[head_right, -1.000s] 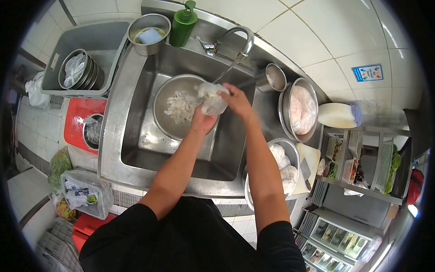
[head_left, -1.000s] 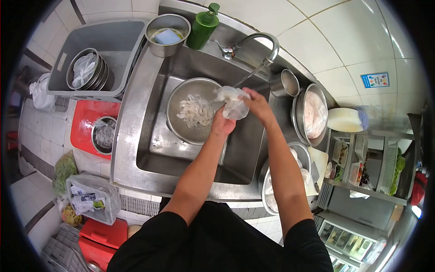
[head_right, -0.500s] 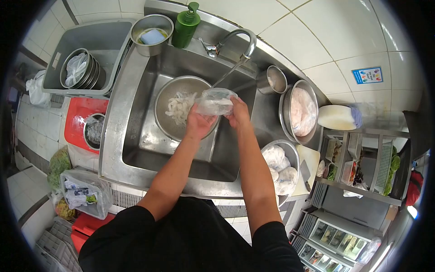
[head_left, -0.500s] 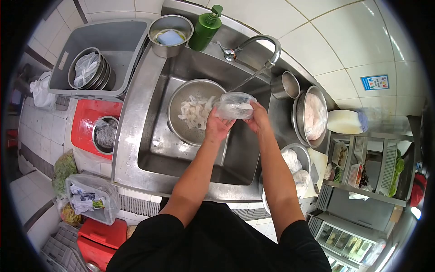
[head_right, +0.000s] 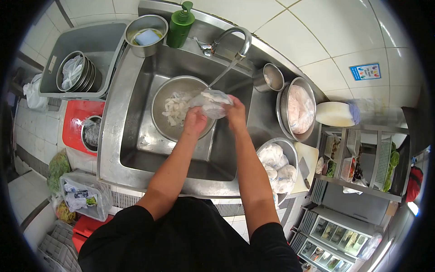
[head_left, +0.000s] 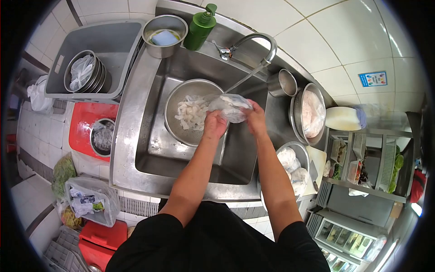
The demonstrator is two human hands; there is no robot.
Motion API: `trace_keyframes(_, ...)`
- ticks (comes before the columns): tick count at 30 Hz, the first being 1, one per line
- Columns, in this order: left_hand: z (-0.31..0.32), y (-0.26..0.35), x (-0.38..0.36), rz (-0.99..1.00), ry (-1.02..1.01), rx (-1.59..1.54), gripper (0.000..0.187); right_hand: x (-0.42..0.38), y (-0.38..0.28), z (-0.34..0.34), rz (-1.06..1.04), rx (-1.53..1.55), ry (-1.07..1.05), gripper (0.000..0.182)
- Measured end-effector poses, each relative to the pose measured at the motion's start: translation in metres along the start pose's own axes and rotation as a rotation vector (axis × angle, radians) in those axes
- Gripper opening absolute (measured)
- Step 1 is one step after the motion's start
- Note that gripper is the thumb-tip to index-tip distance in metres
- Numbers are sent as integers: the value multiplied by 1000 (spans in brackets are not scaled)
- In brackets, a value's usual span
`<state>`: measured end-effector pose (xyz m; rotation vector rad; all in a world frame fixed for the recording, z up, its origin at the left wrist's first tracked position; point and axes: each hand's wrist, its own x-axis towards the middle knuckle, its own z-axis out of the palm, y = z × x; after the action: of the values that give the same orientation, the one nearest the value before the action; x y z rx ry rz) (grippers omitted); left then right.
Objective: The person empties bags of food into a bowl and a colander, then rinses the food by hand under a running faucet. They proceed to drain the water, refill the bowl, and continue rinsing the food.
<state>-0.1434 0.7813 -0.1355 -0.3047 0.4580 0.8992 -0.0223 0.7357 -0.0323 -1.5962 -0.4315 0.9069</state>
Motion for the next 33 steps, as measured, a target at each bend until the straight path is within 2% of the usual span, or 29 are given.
trace_keyframes(1,-5,-2,3,-6,46,-31,42,-4,-2,2,26,-30,-33,30)
trace_keyframes(2,-9,-5,5,-7,46,-30,42,-6,-5,5,50,-61,-65,25)
trace_keyframes(6,-7,-4,-10,-152,163,48,26,-10,-13,11,151,-149,-99,17)
trace_keyframes(8,2,6,-13,-200,217,123,24,-9,-14,14,98,-14,-66,18)
trace_keyframes(10,-6,14,-16,-375,238,421,33,-17,-19,19,101,-22,-49,16)
trace_keyframes(11,-10,17,-12,-373,234,421,33,-16,-25,22,92,-34,-36,14)
trace_keyframes(12,-28,17,4,-341,299,601,36,-9,-26,21,87,-37,-43,14)
trace_keyframes(13,-46,17,10,-315,371,787,38,-5,-20,12,59,-191,-151,15)
trace_keyframes(14,-58,19,12,-328,371,796,38,-7,-15,4,33,-342,-249,16)
trace_keyframes(16,-60,31,21,-191,427,1248,39,-8,-27,6,33,-240,-212,17)
trace_keyframes(17,-65,36,20,-193,430,1248,39,-12,-31,7,44,-136,-177,18)
trace_keyframes(19,-71,46,18,-120,400,1613,47,-17,-37,6,48,-149,-192,18)
trace_keyframes(20,-73,53,22,-122,395,1619,47,-19,-41,5,45,-167,-210,18)
trace_keyframes(22,-81,65,30,-33,145,2131,57,-25,-48,7,67,-112,-221,18)
trace_keyframes(23,-84,60,31,-35,143,2139,57,-27,-50,9,88,-61,-240,18)
trace_keyframes(25,-13,47,-17,-295,206,931,54,-22,-36,6,123,-47,-252,22)
trace_keyframes(26,3,40,-32,-295,208,942,54,-19,-25,4,155,-39,-265,25)
trace_keyframes(27,15,31,-44,-228,112,675,45,-18,-8,0,152,-29,-258,25)
trace_keyframes(28,19,25,-53,-166,18,404,38,-22,15,-6,-51,-506,-208,32)
trace_keyframes(29,6,22,-51,-175,16,413,38,-29,28,-11,-253,-983,-145,39)
trace_keyframes(30,-16,22,-43,-79,-8,695,32,-44,24,-12,-198,-1088,-210,60)
trace_keyframes(31,-28,25,-37,17,-45,991,27,-58,28,-13,-198,-1070,-186,60)
trace_keyframes(32,-29,34,-38,2,-60,1007,27,-71,34,-8,-271,-1090,-132,65)
trace_keyframes(33,-30,40,-40,5,-109,1176,29,-81,39,-4,-336,-1112,-63,71)
